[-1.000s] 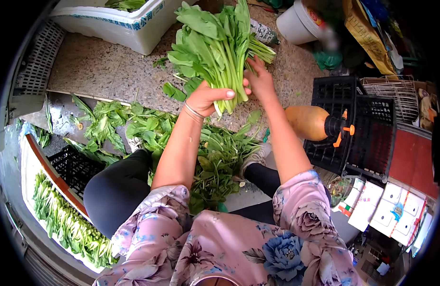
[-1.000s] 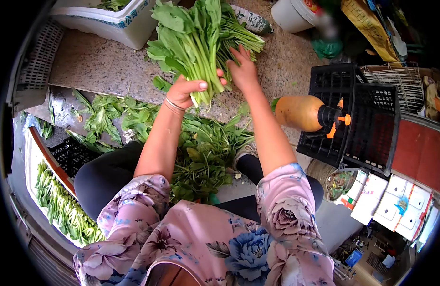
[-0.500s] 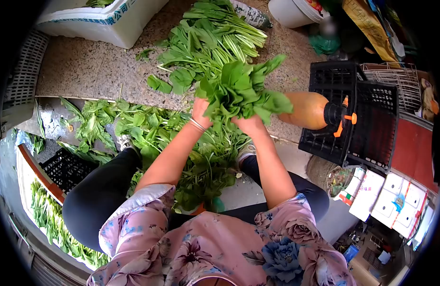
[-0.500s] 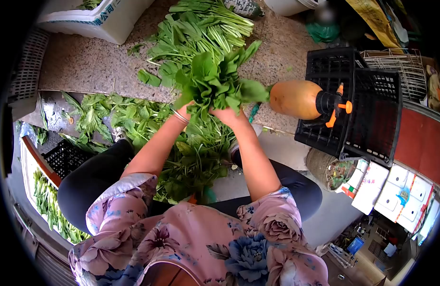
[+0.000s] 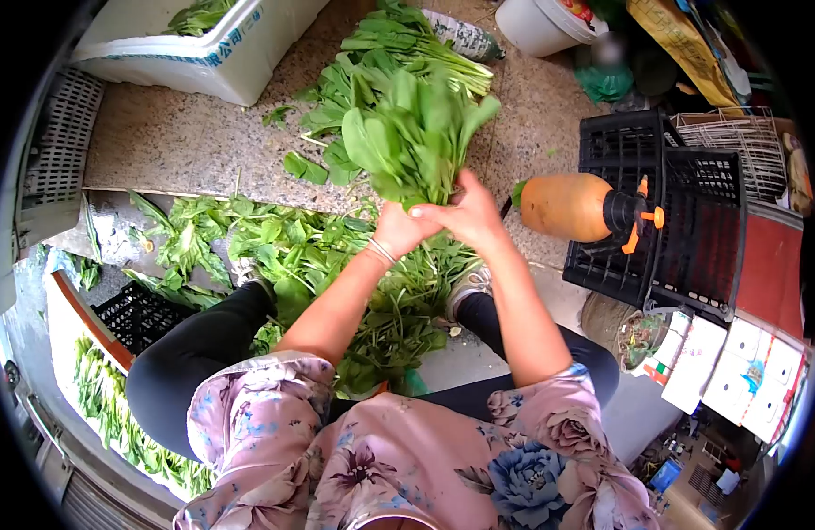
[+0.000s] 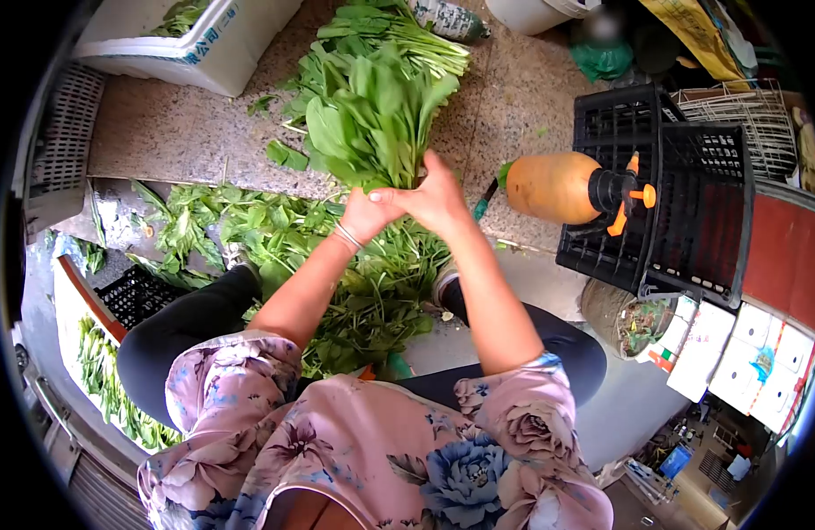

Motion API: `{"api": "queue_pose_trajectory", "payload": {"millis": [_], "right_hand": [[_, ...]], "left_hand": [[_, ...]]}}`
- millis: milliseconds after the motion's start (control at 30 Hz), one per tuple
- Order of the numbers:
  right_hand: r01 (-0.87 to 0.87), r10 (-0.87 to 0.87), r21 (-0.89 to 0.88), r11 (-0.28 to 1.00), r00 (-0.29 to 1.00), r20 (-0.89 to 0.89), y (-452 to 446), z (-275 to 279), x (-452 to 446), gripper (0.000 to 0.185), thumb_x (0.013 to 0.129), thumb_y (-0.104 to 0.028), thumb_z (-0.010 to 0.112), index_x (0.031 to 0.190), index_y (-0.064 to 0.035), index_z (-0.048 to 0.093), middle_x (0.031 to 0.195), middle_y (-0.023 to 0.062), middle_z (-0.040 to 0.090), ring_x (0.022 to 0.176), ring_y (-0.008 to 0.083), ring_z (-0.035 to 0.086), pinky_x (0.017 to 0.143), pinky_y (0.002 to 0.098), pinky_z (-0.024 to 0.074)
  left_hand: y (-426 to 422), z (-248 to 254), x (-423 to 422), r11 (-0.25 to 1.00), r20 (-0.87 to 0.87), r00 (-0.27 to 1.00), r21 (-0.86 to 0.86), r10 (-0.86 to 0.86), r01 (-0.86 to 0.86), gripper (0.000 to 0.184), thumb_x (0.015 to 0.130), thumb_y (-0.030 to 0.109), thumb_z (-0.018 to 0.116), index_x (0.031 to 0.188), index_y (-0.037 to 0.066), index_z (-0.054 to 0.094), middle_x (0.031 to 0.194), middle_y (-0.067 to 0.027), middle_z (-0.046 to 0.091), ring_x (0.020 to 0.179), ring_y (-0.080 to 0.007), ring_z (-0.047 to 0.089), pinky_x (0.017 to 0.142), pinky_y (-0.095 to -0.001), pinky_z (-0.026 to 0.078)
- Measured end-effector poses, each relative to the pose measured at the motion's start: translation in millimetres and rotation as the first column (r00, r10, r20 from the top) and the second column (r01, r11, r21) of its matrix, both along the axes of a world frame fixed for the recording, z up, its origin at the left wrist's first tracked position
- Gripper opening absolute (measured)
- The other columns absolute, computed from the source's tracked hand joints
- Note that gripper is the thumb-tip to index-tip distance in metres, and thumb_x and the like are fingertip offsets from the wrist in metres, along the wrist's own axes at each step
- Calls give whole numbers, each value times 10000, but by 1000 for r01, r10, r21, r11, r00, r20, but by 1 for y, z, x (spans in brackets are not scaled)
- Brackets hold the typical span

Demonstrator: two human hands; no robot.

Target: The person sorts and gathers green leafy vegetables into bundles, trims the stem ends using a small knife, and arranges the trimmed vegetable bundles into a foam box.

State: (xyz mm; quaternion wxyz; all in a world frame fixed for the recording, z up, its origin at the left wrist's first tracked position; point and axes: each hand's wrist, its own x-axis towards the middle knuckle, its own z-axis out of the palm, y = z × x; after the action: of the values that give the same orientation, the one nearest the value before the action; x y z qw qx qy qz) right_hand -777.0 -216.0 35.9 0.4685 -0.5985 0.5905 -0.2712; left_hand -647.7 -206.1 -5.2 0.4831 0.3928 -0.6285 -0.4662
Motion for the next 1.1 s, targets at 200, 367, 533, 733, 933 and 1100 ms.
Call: {"api": "queue_pose_trajectory", "payload": {"millis": [200,367,533,733,933,1100], "right_hand": [[190,-275,271,944,907,320,9,144,-1,502,795,-157,630,1190,14,373,1034,144,547,770,156,593,566,237,513],[88,-80,-43,995,985,153,30,215,17,300,768,-56,632,1037,10,517,940,83,601,773,98,558,643,213,479],[44,72,-352,935,949,308,40,220,34,198,762,-17,617,961,-16,614,946,37,605,780,73,537,673,222,455],[21,71,-238,971,927,368,42,204,58,228,762,-40,645,979,4,594,907,54,591,738,68,551,564,180,450],[192,-104,-73,979,770,630,26,190,47,286,782,8,606,1055,41,525,967,92,585,818,116,578,728,212,462],[173,-57,-191,966,865,499,17,182,42,270,775,29,592,1041,29,552,945,79,596,802,101,575,723,214,471]], "left_hand": [[17,106,16,728,-836,527,457,154,511,399,718,-41,593,1106,-11,503,986,-84,596,881,-181,594,753,-307,506],[18,167,42,696,-851,525,387,16,605,438,732,41,590,1148,-25,471,1027,-114,584,922,-210,588,843,-336,476],[25,211,68,697,-819,573,411,0,588,342,733,15,594,1068,-4,530,973,-86,603,847,-177,603,769,-308,494],[24,209,82,794,-679,734,452,10,407,292,722,20,593,1009,1,545,902,-51,604,808,-156,594,744,-302,486],[10,191,75,733,-806,591,428,44,529,377,729,24,566,1097,-30,498,962,-98,596,836,-184,597,754,-318,496],[0,189,74,683,-879,467,396,91,613,437,752,60,573,1158,-39,445,1035,-125,569,884,-215,592,822,-340,483]]}}
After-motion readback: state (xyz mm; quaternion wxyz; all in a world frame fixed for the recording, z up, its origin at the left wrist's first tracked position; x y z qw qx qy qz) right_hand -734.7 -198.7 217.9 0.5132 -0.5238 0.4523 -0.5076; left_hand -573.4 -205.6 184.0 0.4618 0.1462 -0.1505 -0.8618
